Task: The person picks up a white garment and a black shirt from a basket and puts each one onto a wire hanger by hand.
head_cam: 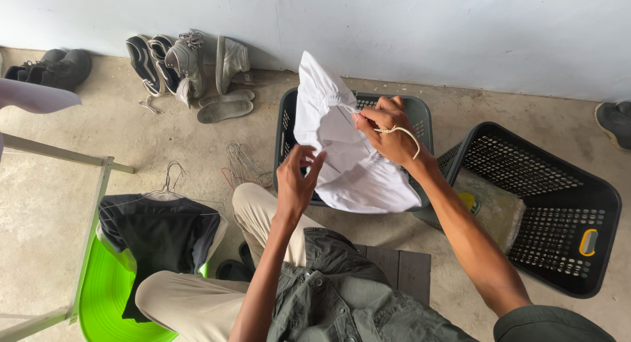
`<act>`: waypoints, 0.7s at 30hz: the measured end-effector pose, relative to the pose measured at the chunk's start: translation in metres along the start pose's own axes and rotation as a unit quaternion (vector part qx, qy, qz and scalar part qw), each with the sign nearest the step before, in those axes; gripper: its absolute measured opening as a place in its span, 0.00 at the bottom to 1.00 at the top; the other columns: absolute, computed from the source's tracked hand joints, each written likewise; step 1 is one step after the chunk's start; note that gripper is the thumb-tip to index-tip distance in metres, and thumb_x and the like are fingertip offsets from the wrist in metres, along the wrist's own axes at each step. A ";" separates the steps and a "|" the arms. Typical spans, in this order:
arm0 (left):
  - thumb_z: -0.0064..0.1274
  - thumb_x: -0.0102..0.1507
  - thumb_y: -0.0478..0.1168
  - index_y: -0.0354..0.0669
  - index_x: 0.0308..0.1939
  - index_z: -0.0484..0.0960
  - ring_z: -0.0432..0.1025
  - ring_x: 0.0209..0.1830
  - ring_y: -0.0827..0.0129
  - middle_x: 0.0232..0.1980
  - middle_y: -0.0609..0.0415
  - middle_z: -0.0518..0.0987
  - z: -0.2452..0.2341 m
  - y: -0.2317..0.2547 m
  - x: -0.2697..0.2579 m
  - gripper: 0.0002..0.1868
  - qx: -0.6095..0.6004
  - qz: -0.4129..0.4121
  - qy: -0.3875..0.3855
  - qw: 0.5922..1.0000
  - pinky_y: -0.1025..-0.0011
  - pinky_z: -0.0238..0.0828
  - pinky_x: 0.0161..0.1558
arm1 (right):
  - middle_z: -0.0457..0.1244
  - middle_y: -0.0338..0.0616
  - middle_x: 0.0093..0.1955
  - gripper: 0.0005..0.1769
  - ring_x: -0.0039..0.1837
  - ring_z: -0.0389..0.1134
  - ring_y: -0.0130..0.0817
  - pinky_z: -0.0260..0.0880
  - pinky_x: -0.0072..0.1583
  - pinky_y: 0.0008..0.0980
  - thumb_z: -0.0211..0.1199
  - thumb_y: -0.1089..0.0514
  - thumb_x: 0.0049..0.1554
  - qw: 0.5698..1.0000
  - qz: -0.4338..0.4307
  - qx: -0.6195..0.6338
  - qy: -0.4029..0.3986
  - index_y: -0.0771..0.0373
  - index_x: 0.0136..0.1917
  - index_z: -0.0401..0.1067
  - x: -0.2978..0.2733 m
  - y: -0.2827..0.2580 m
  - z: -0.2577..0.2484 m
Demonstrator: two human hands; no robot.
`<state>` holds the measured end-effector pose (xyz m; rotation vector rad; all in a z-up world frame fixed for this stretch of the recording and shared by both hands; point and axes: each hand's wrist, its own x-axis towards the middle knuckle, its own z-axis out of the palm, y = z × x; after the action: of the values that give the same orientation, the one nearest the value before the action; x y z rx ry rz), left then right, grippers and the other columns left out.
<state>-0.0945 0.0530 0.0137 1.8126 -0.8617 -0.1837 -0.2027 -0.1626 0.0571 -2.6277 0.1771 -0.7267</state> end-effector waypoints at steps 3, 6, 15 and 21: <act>0.66 0.60 0.49 0.33 0.48 0.75 0.76 0.35 0.59 0.41 0.44 0.77 0.003 0.012 0.023 0.25 0.085 0.039 0.063 0.994 0.63 0.76 0.33 | 0.64 0.38 0.29 0.14 0.39 0.56 0.33 0.56 0.55 0.36 0.61 0.55 0.65 1.000 -0.003 0.009 -0.011 0.62 0.42 0.81 0.004 -0.010 -0.003; 0.66 0.59 0.49 0.34 0.48 0.73 0.76 0.37 0.58 0.40 0.46 0.76 0.010 0.018 0.052 0.26 0.123 0.084 0.083 0.985 0.62 0.75 0.32 | 0.64 0.38 0.32 0.14 0.39 0.56 0.31 0.56 0.55 0.35 0.60 0.53 0.67 1.000 -0.008 0.014 -0.019 0.62 0.45 0.80 0.008 -0.020 -0.008; 0.58 0.66 0.39 0.43 0.50 0.76 0.78 0.43 0.63 0.40 0.54 0.80 0.011 -0.017 0.058 0.11 0.162 0.070 0.014 0.984 0.64 0.76 0.38 | 0.66 0.36 0.32 0.15 0.38 0.56 0.32 0.57 0.56 0.36 0.61 0.53 0.65 1.000 -0.011 -0.008 -0.015 0.59 0.40 0.81 0.008 -0.029 -0.024; 0.53 0.71 0.51 0.37 0.58 0.74 0.74 0.50 0.58 0.50 0.44 0.77 0.006 -0.057 0.039 0.22 0.046 0.058 0.020 0.997 0.58 0.74 0.53 | 0.70 0.36 0.36 0.14 0.38 0.59 0.32 0.58 0.56 0.35 0.63 0.52 0.64 0.999 -0.014 0.031 -0.017 0.61 0.42 0.81 0.013 -0.027 -0.023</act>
<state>-0.0425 0.0339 -0.0281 1.8394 -0.9566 -0.0338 -0.2028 -0.1491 0.0925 -2.5868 0.1071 -0.6840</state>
